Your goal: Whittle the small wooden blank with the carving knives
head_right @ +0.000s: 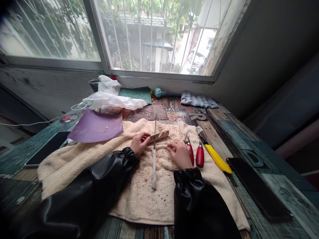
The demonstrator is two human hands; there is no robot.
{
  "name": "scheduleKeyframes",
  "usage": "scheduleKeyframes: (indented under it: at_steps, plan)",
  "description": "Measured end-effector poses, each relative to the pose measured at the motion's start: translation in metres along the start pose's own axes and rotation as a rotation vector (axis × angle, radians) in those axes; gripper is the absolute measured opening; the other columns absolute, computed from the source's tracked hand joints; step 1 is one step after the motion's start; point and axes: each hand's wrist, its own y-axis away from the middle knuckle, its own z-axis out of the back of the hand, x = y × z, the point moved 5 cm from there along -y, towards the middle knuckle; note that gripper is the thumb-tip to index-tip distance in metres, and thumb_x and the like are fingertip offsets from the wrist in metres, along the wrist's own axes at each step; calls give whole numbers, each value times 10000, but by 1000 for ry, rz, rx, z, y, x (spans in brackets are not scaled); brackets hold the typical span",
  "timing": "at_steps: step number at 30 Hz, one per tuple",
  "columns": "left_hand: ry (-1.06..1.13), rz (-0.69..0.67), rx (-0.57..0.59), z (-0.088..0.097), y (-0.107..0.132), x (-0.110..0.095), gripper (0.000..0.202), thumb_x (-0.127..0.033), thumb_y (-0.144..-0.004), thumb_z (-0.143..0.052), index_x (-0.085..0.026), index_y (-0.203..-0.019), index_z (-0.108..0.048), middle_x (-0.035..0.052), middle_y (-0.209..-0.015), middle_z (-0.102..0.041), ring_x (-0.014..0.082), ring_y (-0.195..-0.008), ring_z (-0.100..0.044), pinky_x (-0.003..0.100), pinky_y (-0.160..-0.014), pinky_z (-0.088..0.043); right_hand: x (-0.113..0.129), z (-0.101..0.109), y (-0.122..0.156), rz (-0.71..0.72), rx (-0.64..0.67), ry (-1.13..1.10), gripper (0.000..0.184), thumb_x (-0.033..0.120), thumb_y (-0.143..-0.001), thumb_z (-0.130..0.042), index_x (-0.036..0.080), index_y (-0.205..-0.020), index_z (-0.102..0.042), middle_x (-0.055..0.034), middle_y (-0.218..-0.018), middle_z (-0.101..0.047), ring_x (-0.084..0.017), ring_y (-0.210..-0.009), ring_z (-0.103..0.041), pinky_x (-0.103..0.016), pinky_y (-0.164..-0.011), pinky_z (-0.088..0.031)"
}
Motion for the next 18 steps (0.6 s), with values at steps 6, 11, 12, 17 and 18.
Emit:
scheduleKeyframes:
  at_steps: [6, 11, 12, 17, 18]
  plan:
    - [-5, 5, -7, 1, 0, -3, 144, -265, -744, -499, -165, -806, -580, 20, -741, -602, 108, -615, -543, 222, -575, -459, 1, -12, 1, 15, 116, 93, 158, 349, -720, -529, 272, -736, -666, -11, -828, -620, -200, -847, -485, -350, -724, -248]
    - [1, -1, 1, 0, 0, 0, 158, -275, -752, -491, -164, -822, -578, 23, -747, -600, 108, -619, -539, 228, -584, -461, 0, -13, 3, -16, 117, 104, 164, 336, -733, -514, 229, -646, -602, -1, -784, -609, -198, -835, -470, -351, -726, -228]
    - [3, -2, 3, 0, 0, 1, 160, -276, -752, -490, -164, -827, -577, 23, -747, -600, 109, -619, -539, 229, -586, -461, 0, -12, 3, -14, 114, 98, 171, 332, -741, -501, 220, -647, -589, -6, -783, -608, -197, -831, -469, -347, -721, -228]
    - [7, -7, 6, -1, 0, 1, 162, -278, -755, -486, -167, -834, -574, 22, -746, -598, 111, -628, -537, 230, -589, -461, 1, -2, 4, -20, 117, 21, 179, 323, -760, -445, 206, -676, -550, -14, -733, -604, -180, -772, -495, -309, -677, -268]
    - [5, -4, 5, -1, 0, 1, 162, -279, -755, -486, -166, -832, -574, 22, -743, -597, 110, -624, -535, 231, -587, -461, 0, 1, 3, -36, 115, -9, 179, 328, -759, -441, 205, -680, -543, -12, -715, -600, -174, -748, -503, -299, -665, -282]
